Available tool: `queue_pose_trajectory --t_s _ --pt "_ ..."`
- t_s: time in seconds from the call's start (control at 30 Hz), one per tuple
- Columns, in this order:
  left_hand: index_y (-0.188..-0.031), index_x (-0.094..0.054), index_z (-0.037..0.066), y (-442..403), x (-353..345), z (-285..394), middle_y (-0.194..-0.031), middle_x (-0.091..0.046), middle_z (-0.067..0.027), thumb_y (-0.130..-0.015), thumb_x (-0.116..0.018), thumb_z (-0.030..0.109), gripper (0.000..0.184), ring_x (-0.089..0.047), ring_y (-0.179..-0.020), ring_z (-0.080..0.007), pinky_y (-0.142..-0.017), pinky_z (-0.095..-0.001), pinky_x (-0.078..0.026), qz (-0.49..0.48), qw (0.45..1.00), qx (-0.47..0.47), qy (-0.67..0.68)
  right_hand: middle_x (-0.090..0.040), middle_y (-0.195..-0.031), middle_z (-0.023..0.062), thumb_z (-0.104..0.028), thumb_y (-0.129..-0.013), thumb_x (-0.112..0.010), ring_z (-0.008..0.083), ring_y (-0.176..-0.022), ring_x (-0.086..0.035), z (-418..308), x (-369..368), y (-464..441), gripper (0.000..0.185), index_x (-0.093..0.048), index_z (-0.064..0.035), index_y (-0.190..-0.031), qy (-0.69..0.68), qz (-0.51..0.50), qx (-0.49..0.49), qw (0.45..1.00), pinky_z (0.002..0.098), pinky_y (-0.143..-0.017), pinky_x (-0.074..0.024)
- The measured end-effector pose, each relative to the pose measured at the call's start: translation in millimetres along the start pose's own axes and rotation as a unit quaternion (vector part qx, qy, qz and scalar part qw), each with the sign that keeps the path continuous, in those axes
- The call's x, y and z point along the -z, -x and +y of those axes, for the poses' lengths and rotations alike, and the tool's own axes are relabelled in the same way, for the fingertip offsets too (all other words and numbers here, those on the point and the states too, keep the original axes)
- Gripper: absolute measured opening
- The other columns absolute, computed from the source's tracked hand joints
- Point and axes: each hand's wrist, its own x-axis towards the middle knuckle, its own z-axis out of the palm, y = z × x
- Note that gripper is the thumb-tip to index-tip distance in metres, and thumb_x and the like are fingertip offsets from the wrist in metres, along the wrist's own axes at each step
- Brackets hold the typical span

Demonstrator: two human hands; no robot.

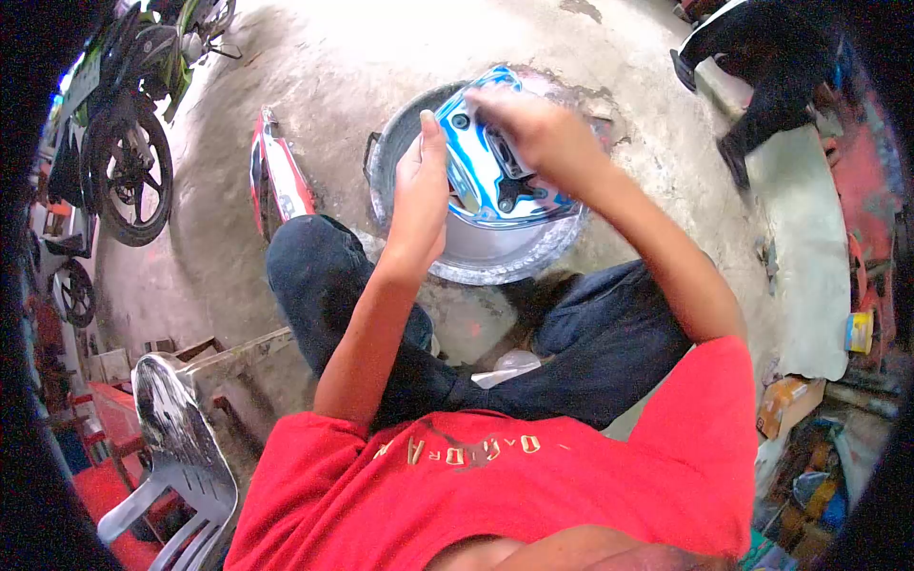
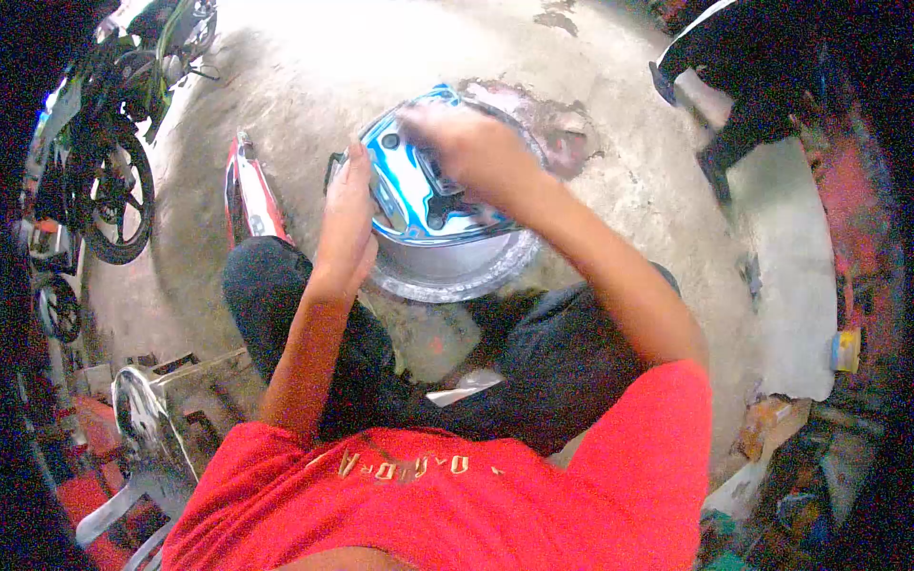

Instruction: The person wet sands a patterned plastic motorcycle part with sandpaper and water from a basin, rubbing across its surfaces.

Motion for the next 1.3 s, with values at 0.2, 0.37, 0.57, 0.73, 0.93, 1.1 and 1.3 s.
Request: queue_pose_trajectory --t_s 0.2,0.37,0.57,0.73,0.93,1.1,1.3 --pt "-0.126 -0.057 -0.001 -8.9 -11.7 3.4 -0.114 -0.065 -0.0063 -0.108 -0.041 0.044 0.052 -0.060 -0.101 -0.0114 -0.090 -0.0297 -0.049 -0.003 0.999 -0.012 0.041 -0.065 -0.124 0.0204 -0.017 -0.092 -0.061 0.0352 -0.114 -0.064 -26.7 -1.6 1.6 0.035 -0.065 -0.0039 -0.124 0.049 0.102 0.115 0.987 0.0398 -0.097 -0.0517" --pt "-0.129 -0.054 0.000 -6.1 -29.2 10.9 -0.118 -0.064 -0.0080 -0.108 -0.041 0.042 0.048 -0.062 -0.107 -0.0158 -0.096 -0.0336 -0.048 -0.026 0.999 -0.006 0.042 -0.067 -0.115 0.0225 -0.017 -0.093 -0.061 0.0377 -0.103 -0.067 -1.6 33.6 -9.8 0.032 -0.066 -0.0084 -0.124 0.063 0.003 -0.102 0.993 0.0440 -0.084 -0.0549" --pt "-0.133 -0.052 -0.001 -14.2 -34.2 0.6 -0.124 -0.062 -0.0105 -0.108 -0.037 0.046 0.056 -0.060 -0.114 -0.0179 -0.100 -0.0354 -0.047 -0.010 1.000 -0.002 0.013 -0.069 -0.111 0.0220 -0.017 -0.094 -0.061 0.0382 -0.101 -0.068 -8.9 22.1 2.0 0.031 -0.065 -0.0039 -0.122 0.020 0.064 0.055 0.996 0.0445 -0.089 -0.0536" --pt "-0.123 -0.058 -0.002 -9.3 -49.4 5.8 -0.110 -0.066 -0.0062 -0.108 -0.037 0.048 0.057 -0.063 -0.099 -0.0119 -0.088 -0.0294 -0.051 -0.013 1.000 -0.010 0.016 -0.069 -0.109 0.0215 -0.019 -0.095 -0.060 0.0387 -0.096 -0.069 1.5 27.6 4.3 0.030 -0.066 -0.0060 -0.121 0.049 0.067 -0.025 0.996 0.0436 -0.083 -0.0558" --pt "-0.119 -0.060 -0.001 -9.6 -50.4 5.8 -0.101 -0.068 -0.0050 -0.106 -0.036 0.054 0.062 -0.065 -0.090 -0.0106 -0.082 -0.0282 -0.053 -0.024 1.000 -0.002 0.012 -0.069 -0.113 0.0202 -0.020 -0.097 -0.056 0.0386 -0.100 -0.068 0.8 50.3 3.0 0.032 -0.064 -0.0040 -0.123 0.069 0.007 -0.144 0.987 0.0443 -0.086 -0.0553" --pt "-0.126 -0.056 0.000 -10.1 -49.5 8.3 -0.114 -0.065 -0.0105 -0.106 -0.034 0.054 0.061 -0.064 -0.105 -0.0177 -0.095 -0.0336 -0.051 -0.027 1.000 0.010 0.000 -0.065 -0.126 0.0207 -0.021 -0.094 -0.062 0.0359 -0.118 -0.062 -21.9 20.7 20.3 0.035 -0.064 -0.0069 -0.126 0.072 0.111 0.072 0.989 0.0419 -0.102 -0.0490" --pt "-0.114 -0.061 0.002 -6.5 -44.0 3.2 -0.101 -0.067 -0.0037 -0.106 -0.037 0.053 0.056 -0.063 -0.091 -0.0110 -0.084 -0.0299 -0.051 -0.032 0.998 0.015 0.046 -0.065 -0.124 0.0190 -0.021 -0.098 -0.056 0.0348 -0.112 -0.065 0.0 44.5 11.0 0.032 -0.064 -0.0058 -0.125 0.028 0.019 -0.118 0.992 0.0427 -0.095 -0.0515"
